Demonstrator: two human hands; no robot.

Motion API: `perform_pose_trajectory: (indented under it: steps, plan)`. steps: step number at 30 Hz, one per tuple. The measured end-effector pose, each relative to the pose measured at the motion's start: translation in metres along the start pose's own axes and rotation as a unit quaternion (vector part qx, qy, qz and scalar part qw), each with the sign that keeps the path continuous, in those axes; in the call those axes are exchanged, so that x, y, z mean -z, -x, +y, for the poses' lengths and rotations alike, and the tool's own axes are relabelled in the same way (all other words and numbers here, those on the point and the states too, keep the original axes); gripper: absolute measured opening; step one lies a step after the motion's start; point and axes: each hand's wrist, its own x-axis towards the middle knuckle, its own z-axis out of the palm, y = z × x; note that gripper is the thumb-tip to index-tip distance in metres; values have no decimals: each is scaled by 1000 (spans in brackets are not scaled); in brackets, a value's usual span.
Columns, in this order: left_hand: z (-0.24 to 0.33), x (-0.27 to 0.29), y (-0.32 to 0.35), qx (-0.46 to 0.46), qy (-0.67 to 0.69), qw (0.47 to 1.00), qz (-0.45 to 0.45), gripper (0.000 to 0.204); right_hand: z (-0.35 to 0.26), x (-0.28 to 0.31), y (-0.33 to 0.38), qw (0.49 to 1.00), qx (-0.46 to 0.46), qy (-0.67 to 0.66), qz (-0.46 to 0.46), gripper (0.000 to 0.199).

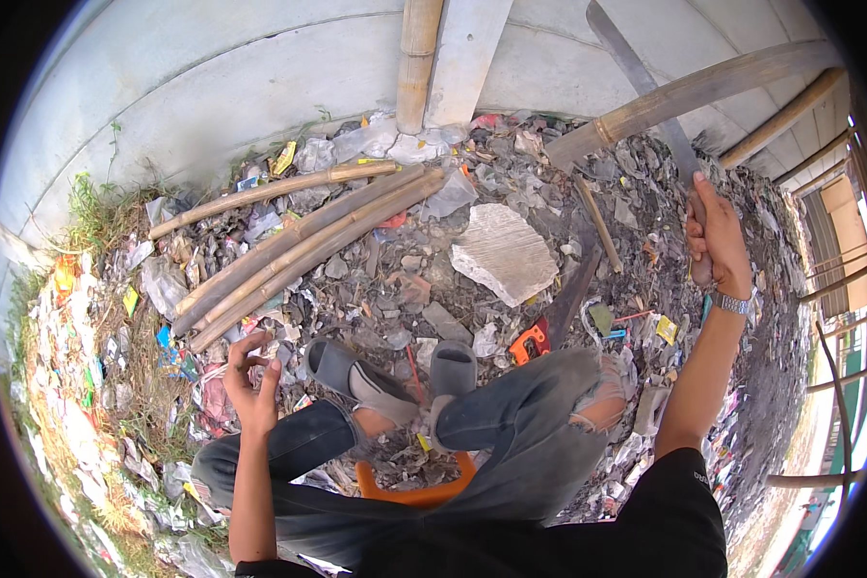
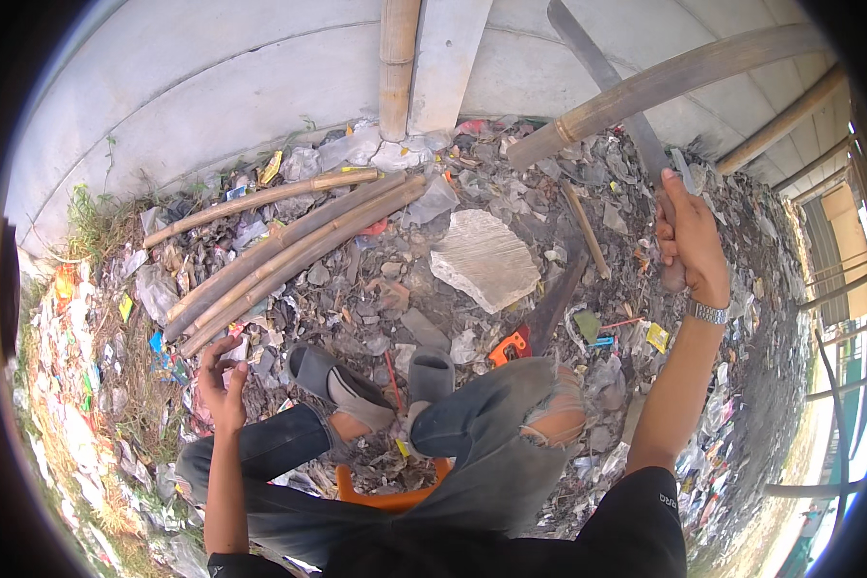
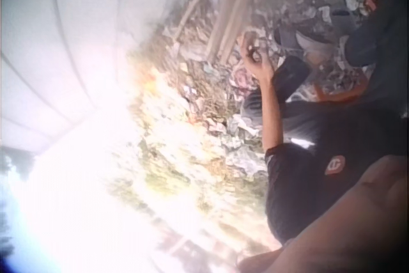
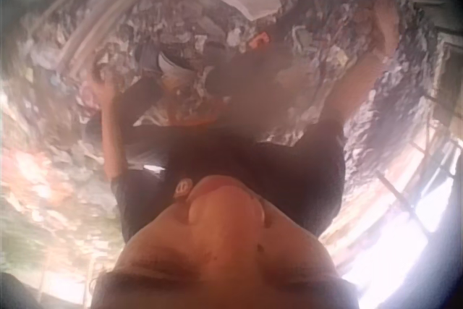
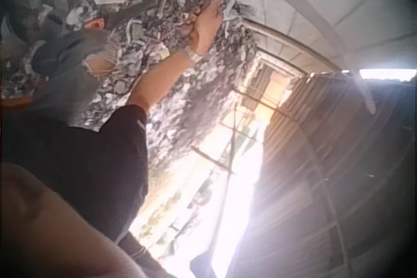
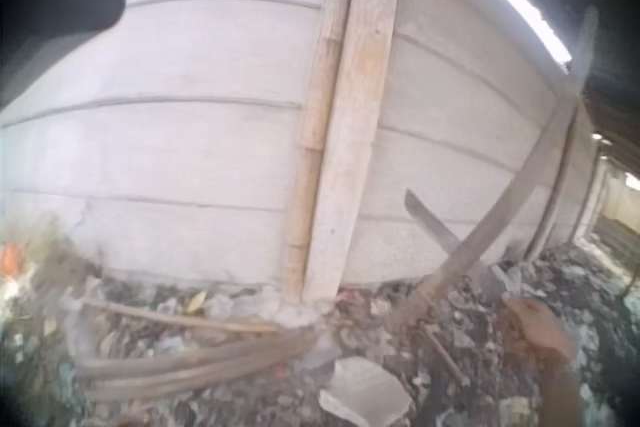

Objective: The person sits on a small stool in a debris-filled area and uses a hand saw to cut a long bamboo pole. They hold the pole steady with one hand while sawing with the other, eventually splitting the pole into two pieces.

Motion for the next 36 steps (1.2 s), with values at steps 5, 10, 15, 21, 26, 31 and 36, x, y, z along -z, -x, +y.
perform_pose_trajectory:
  steps: [5, 10, 15, 21, 26, 31, 36]
  plan:
    - [-13, 10, 20, 48, -2, 999, 4, 41, 107, -60, -42, 987, 70, 122, 80, 63]
    - [-2, -8, 19, 31, -11, 999, -27, 41, 319, -207, -69, 970, 25, 241, -3, 67]
    - [25, -28, 1, -25, 30, 999, -32, 40, 278, -206, -93, 944, 40, 327, 15, 72]
    - [81, -55, -39, -83, 58, 995, -15, 52, 253, -217, -42, 955, 82, 286, -8, 64]
    - [141, -101, -122, -90, 106, 990, 27, 87, 230, -238, 39, 980, 73, 159, -97, 53]
    - [131, -108, -226, -12, 378, 925, 23, 75, 245, -299, 91, 988, 70, 70, -120, 48]
    - [178, -174, -213, -140, 261, 932, 210, 60, 271, -294, 86, 990, 85, 109, -23, 46]
